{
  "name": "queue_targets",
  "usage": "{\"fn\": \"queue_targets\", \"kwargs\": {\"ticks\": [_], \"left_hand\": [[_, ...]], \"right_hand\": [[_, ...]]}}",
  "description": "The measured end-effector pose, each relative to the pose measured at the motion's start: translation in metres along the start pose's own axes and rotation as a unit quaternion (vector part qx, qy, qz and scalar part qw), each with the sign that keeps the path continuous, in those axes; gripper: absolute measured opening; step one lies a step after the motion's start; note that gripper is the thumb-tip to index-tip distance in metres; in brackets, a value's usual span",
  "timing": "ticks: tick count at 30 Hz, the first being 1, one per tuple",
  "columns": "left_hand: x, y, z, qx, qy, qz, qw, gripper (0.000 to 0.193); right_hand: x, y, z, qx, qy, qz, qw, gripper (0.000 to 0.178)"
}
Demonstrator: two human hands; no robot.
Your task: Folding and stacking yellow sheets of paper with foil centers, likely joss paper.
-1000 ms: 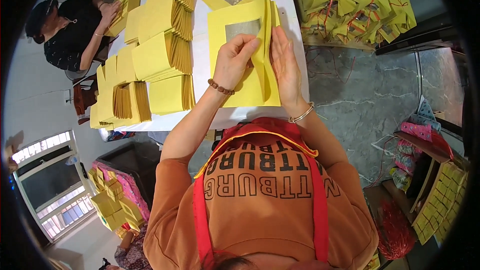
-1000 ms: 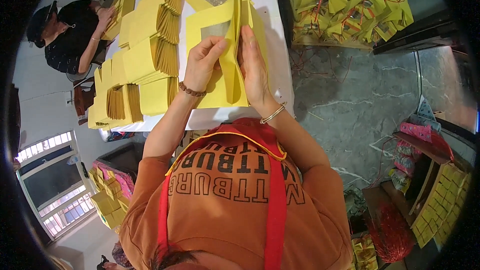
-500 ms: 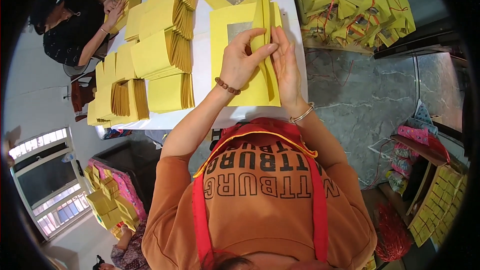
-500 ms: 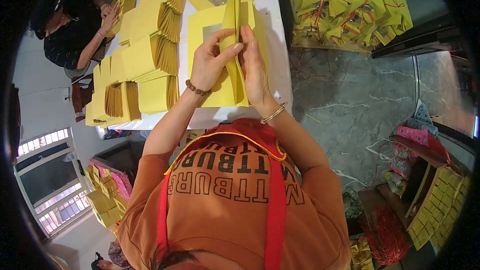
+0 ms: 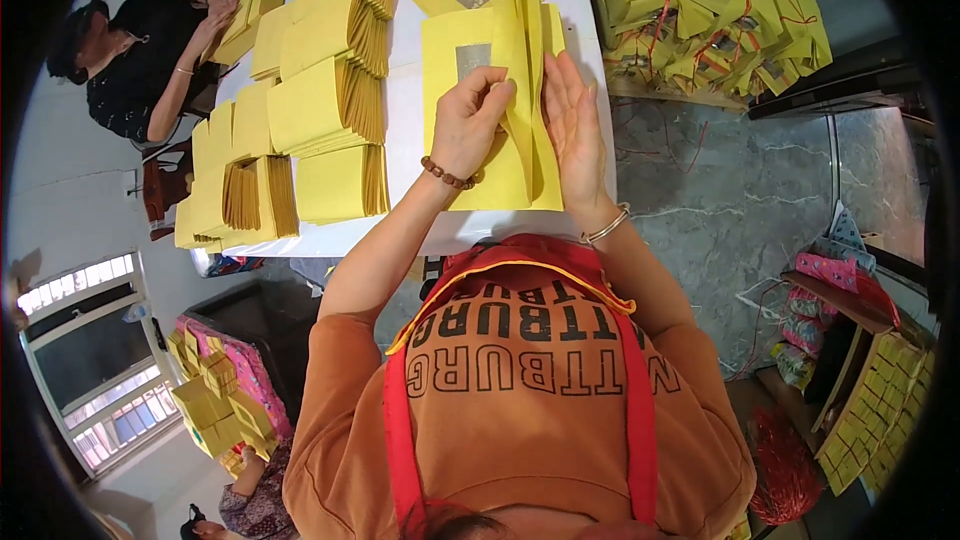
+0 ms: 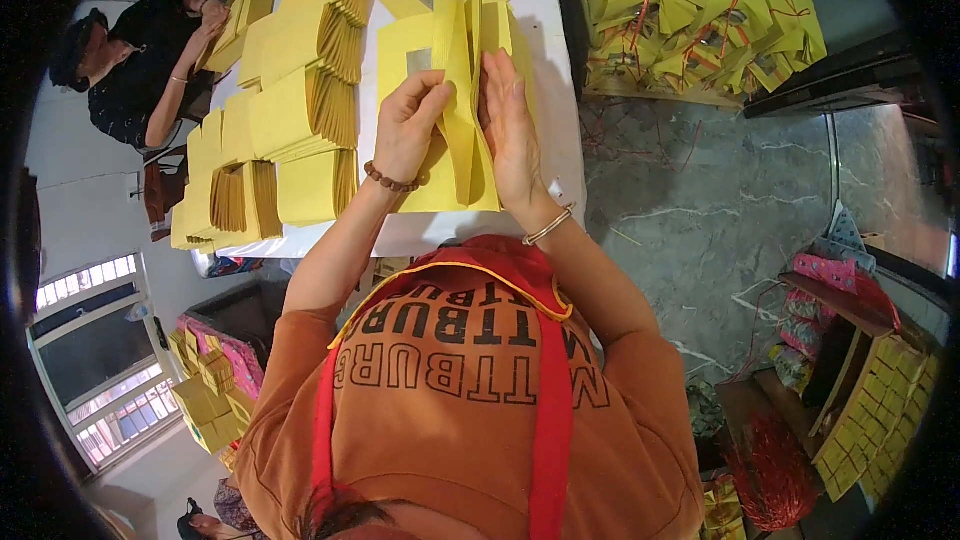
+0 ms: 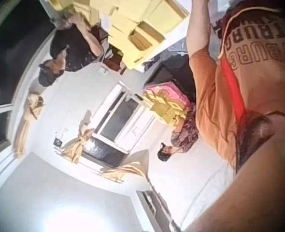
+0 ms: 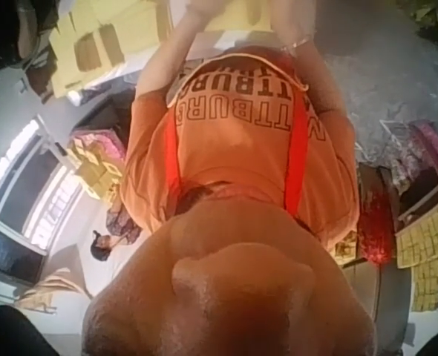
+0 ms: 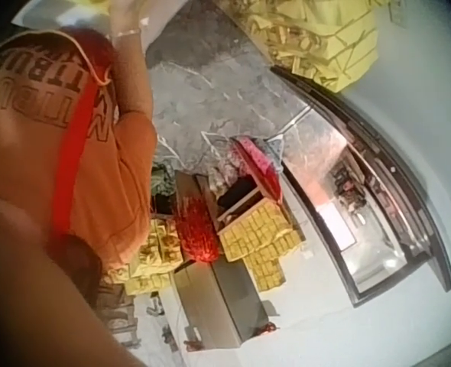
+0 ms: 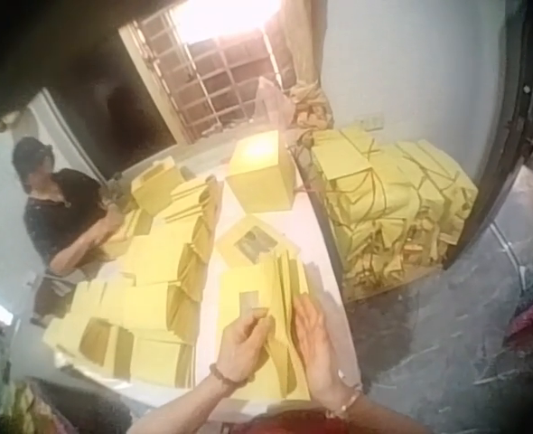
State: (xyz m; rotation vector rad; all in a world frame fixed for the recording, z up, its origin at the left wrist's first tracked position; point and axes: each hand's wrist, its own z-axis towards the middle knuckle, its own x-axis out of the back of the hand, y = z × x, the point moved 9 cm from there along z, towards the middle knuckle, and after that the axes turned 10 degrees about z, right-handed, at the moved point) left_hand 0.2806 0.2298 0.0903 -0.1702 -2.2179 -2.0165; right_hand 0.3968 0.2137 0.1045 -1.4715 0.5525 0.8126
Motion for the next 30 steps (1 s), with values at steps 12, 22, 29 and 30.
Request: {"fn": "queue_targets", "kwargs": {"ticks": [12, 22, 29, 30], "left_hand": [[0.000, 0.002, 0.001, 0.054, -0.026, 0.030, 0.998, 0.011], [-0.003, 0.019, 0.000, 0.000, -0.009, 0.099, 0.995, 0.027], [-0.009, 0.027, 0.002, -0.083, 0.002, 0.197, 0.977, 0.038], [-0.009, 0.025, 0.001, -0.075, -0.005, 0.190, 0.979, 0.039]], "right_hand": [[0.002, 0.001, 0.001, -0.003, 0.001, -0.009, 1.000, 0.068], [0.002, 0.001, 0.000, -0.003, -0.003, -0.026, 1.000, 0.070], [0.000, -0.002, -0.001, -0.001, -0.004, -0.031, 0.999, 0.070], [0.000, -0.002, -0.001, -0.001, -0.003, -0.026, 1.000, 0.071]]}}
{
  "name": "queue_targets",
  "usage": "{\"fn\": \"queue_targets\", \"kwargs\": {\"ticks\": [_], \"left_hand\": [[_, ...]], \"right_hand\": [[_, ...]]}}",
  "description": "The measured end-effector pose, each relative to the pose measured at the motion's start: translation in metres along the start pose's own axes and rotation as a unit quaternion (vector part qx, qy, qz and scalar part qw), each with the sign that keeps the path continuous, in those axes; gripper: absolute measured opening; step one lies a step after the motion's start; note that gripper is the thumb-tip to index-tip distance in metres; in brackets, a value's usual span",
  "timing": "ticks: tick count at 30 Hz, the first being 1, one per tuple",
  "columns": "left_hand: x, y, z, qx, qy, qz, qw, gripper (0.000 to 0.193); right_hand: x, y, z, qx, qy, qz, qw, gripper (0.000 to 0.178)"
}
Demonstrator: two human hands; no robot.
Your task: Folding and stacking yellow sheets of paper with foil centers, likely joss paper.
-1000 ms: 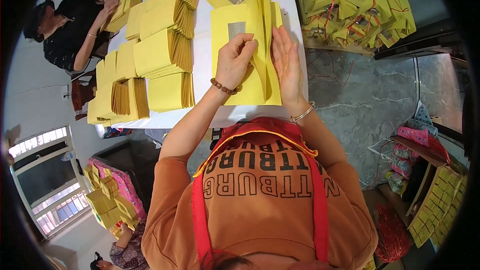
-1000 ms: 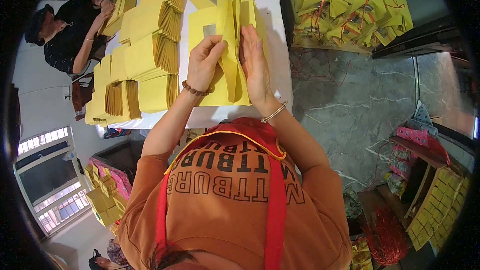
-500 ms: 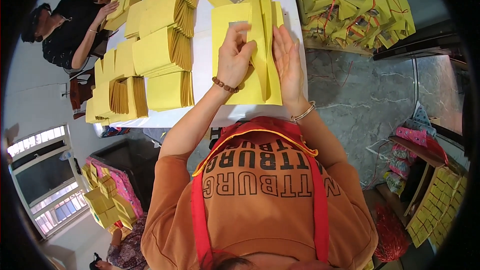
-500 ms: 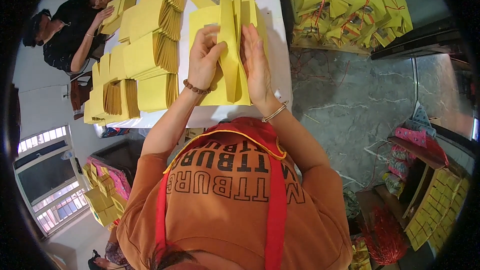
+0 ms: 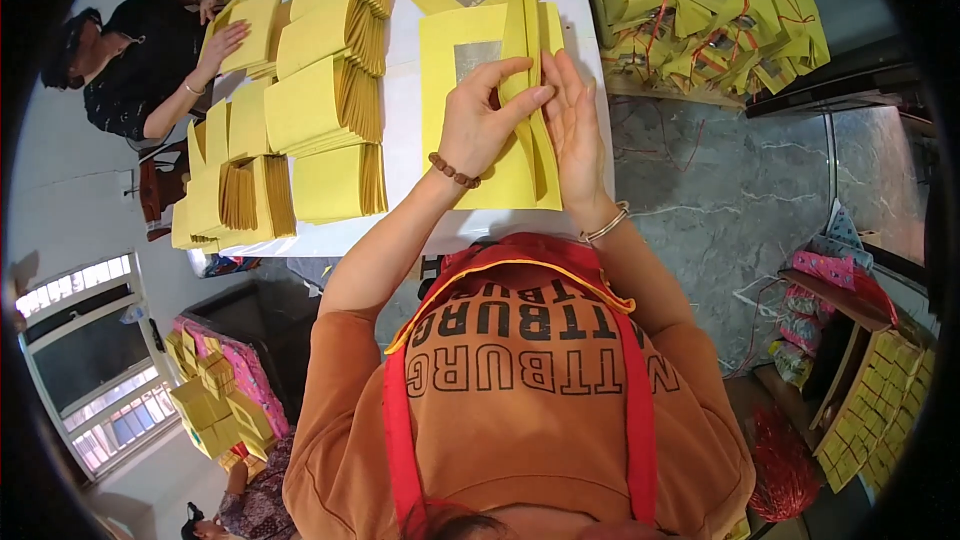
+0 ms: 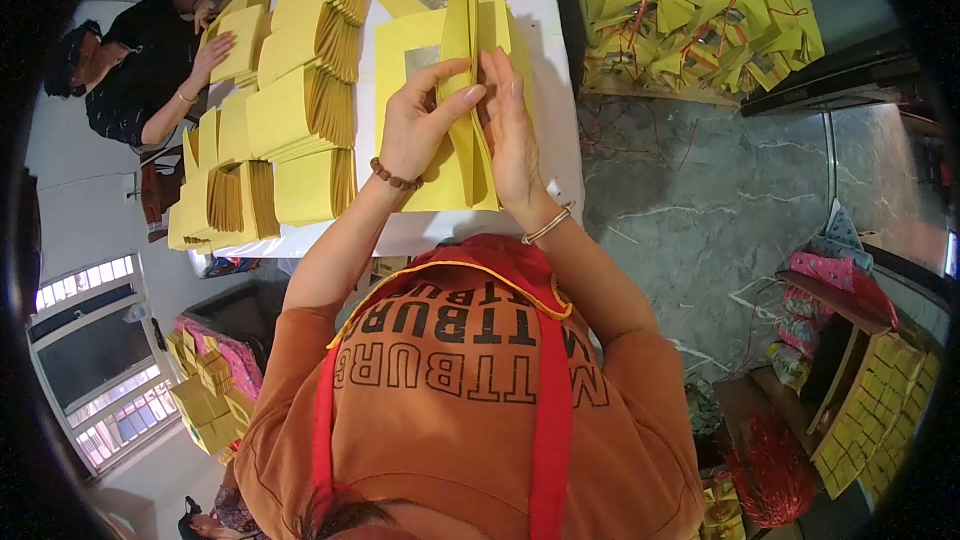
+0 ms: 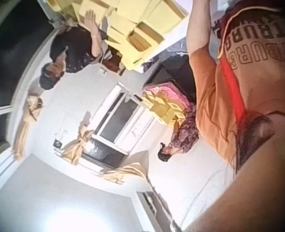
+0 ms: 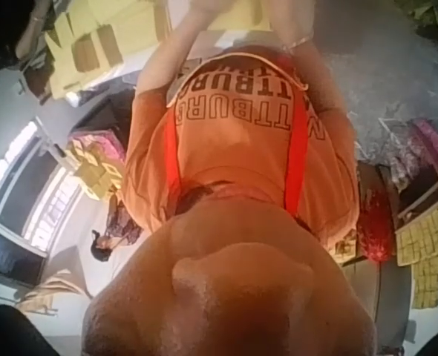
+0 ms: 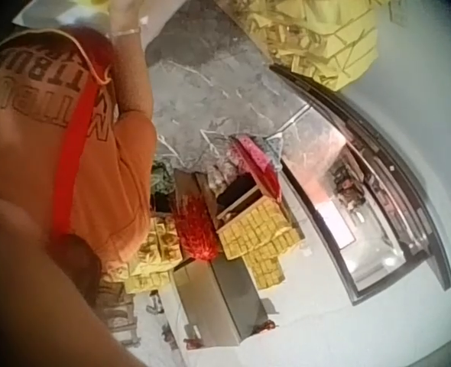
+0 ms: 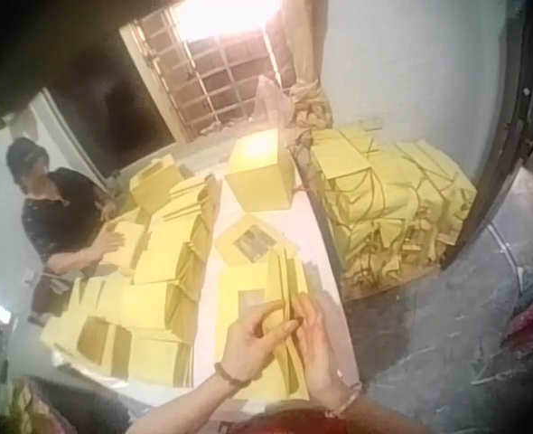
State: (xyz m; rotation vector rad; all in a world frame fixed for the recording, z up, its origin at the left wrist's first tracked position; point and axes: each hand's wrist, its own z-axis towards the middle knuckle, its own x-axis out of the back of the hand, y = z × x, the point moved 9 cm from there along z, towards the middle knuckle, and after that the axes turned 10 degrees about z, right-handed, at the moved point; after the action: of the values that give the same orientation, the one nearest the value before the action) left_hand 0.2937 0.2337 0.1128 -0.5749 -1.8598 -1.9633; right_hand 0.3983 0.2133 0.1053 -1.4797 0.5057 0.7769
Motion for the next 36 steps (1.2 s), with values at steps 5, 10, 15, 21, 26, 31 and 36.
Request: {"fn": "queue_targets", "kwargs": {"ticks": [5, 10, 15, 21, 26, 31, 36], "left_hand": [[-0.003, -0.005, 0.000, 0.010, -0.023, -0.029, 0.999, 0.038], [-0.009, -0.030, -0.003, 0.062, -0.030, -0.127, 0.989, 0.037], [0.009, -0.008, -0.003, 0.015, 0.090, -0.212, 0.973, 0.025], [0.000, -0.010, 0.000, 0.034, -0.004, -0.039, 0.999, 0.028], [0.002, 0.001, 0.001, -0.024, 0.006, 0.035, 0.999, 0.032], [0.001, -0.005, -0.001, 0.005, -0.012, 0.009, 1.000, 0.034], [0.001, -0.026, -0.004, 0.061, 0.039, -0.160, 0.984, 0.025]], "right_hand": [[0.000, -0.003, -0.001, 0.000, 0.010, 0.002, 1.000, 0.070], [0.000, -0.001, 0.000, 0.001, 0.019, 0.003, 1.000, 0.071], [0.000, -0.001, 0.000, 0.008, 0.015, -0.008, 1.000, 0.070], [0.000, 0.002, 0.000, 0.003, -0.002, -0.019, 1.000, 0.070], [-0.003, -0.002, -0.001, -0.007, -0.001, -0.009, 1.000, 0.071], [0.000, -0.001, 0.000, 0.003, 0.003, 0.007, 1.000, 0.070], [-0.003, 0.000, 0.000, -0.002, 0.000, 0.008, 1.000, 0.069]]}}
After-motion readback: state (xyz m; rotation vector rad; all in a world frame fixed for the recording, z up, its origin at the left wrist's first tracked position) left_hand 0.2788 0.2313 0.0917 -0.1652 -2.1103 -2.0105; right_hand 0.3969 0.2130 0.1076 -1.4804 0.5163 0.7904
